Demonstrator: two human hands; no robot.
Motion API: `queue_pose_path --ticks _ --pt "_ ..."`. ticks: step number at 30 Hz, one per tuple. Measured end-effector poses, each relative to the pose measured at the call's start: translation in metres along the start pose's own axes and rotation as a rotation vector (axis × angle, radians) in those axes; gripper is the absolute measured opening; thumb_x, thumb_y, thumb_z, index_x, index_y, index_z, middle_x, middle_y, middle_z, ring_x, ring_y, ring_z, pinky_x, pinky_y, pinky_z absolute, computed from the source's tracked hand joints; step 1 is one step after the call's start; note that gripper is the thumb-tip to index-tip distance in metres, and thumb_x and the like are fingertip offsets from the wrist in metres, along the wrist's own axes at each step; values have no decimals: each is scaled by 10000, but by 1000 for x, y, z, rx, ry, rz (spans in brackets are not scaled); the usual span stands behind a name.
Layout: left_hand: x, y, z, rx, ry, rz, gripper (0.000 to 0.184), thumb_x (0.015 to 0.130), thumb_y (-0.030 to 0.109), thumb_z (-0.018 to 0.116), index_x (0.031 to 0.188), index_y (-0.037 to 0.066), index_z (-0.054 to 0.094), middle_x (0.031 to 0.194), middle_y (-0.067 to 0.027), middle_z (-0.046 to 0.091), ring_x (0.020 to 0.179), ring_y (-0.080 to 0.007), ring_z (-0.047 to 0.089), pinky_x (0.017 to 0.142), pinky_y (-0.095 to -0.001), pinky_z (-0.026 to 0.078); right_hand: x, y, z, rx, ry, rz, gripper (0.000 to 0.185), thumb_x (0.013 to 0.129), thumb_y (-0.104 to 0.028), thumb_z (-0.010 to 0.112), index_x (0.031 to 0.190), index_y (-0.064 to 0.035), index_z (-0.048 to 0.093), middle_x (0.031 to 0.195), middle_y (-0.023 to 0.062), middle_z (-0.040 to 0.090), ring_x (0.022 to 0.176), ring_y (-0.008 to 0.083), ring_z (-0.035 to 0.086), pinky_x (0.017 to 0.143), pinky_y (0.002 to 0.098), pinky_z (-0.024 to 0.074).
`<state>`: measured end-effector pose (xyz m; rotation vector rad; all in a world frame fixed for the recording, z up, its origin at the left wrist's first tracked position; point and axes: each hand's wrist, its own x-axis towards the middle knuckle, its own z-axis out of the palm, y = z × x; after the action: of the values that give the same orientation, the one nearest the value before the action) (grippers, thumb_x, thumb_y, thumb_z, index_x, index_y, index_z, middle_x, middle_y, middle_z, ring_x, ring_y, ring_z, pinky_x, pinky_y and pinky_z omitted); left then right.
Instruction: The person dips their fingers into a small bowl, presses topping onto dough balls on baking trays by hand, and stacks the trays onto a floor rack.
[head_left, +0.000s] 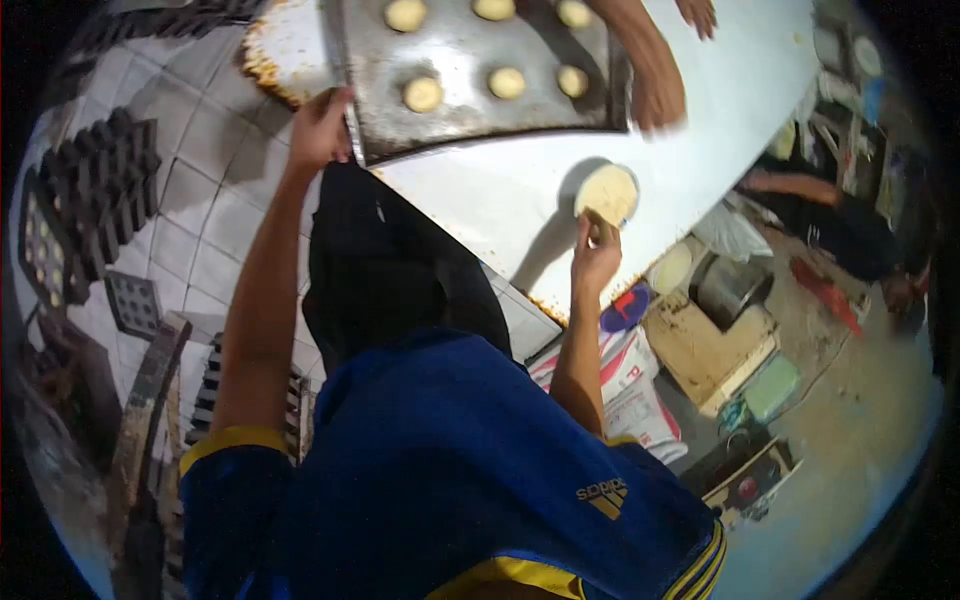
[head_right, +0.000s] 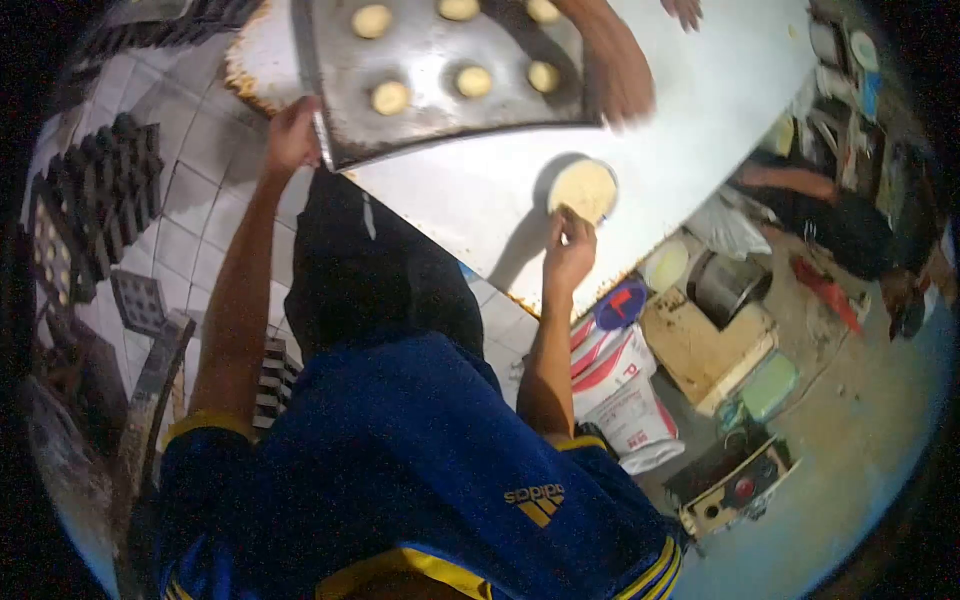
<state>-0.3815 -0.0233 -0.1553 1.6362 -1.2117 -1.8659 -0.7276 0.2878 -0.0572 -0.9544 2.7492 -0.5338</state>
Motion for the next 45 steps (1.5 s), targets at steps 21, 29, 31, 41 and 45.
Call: queue_pose_path --ticks 21,29,31,41,45 --pt "-4 12 3 43 21 -33 589 1063 555 622 1199 -14 698 573 -26 587 425 -122 584 383 -270 465 118 -110 45 597 -295 -56 258 945 -200 827 1088 14 828 947 101 790 866 135 678 833 306 534" --pt "-4 13 4 26 18 -13 507 1073 498 623 1127 2 710 575 -24 584 420 -136 576 389 -286 465 146 -140 119 184 -42 -672 129 907 -161 835 1010 -85 851 879 96 766 817 303 682 766 394 543" --pt "-5 15 5 23 27 -19 497 1073 497 624 1099 7 709 575 -28 584 415 -140 574 389 -291 463 143 -141 122 86 -8 -732 132 904 -159 837 1019 -97 853 878 80 761 824 301 679 774 395 542" --pt "3 0 0 5 -24 32 490 1092 494 606 978 22 673 570 -27 577 410 -140 571 389 -296 414 81 -145 112 -245 -251 -603 772 1041 -550 603 1597 -40 442 1537 158 515 1335 436 468 1106 563 372" --pt "2 2 0 24 -33 61 503 1095 503 602 986 18 677 579 -16 578 416 -127 569 396 -288 407 87 -133 86 5 -199 -475 669 1054 -461 622 1557 -38 497 1505 176 538 1319 410 490 1115 558 374"
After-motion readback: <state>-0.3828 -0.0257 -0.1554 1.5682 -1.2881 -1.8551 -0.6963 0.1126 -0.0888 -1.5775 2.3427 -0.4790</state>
